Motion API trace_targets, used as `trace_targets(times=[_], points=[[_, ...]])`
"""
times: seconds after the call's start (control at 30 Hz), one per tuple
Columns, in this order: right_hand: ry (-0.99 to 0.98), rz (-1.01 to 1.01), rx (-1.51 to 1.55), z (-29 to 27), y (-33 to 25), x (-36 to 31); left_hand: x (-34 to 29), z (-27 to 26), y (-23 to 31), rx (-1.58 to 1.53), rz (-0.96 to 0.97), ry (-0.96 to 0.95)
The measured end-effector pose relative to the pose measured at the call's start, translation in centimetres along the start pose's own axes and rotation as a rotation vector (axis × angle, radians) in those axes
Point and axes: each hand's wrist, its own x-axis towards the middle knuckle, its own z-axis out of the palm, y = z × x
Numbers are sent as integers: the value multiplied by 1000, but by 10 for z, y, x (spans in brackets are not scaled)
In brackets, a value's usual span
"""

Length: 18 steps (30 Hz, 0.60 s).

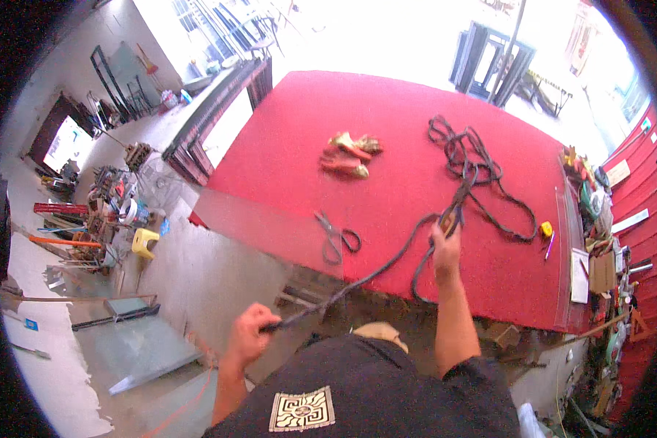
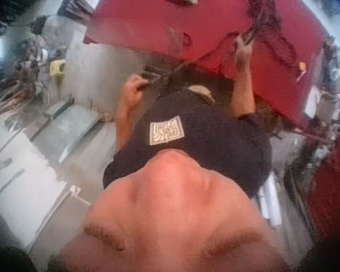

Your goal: The person picks up a rubber seal from a bucket, walks to a table, and lays it down. Using pliers and hands, the person fits the rubber seal onto the edge of a glass pane.

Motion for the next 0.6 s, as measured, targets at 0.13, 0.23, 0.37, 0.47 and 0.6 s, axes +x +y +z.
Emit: trace_targets(times=[0.13, 0.23, 0.37, 0.47, 0.6], points=[[-54, 105, 109, 2, -45, 12, 38, -22, 14, 135, 106, 118], [-143, -23, -258, -1, -67, -1, 65, -38, 21, 231, 159, 207], [-161, -200, -485, 10, -92, -29, 100, -55, 7, 335, 294, 269], [-274, -175, -801, 36, -121, -45, 121, -71, -8, 477, 385, 279], [-380, -246, -1053, 56, -132, -50, 155, -71, -22, 412, 380, 325]])
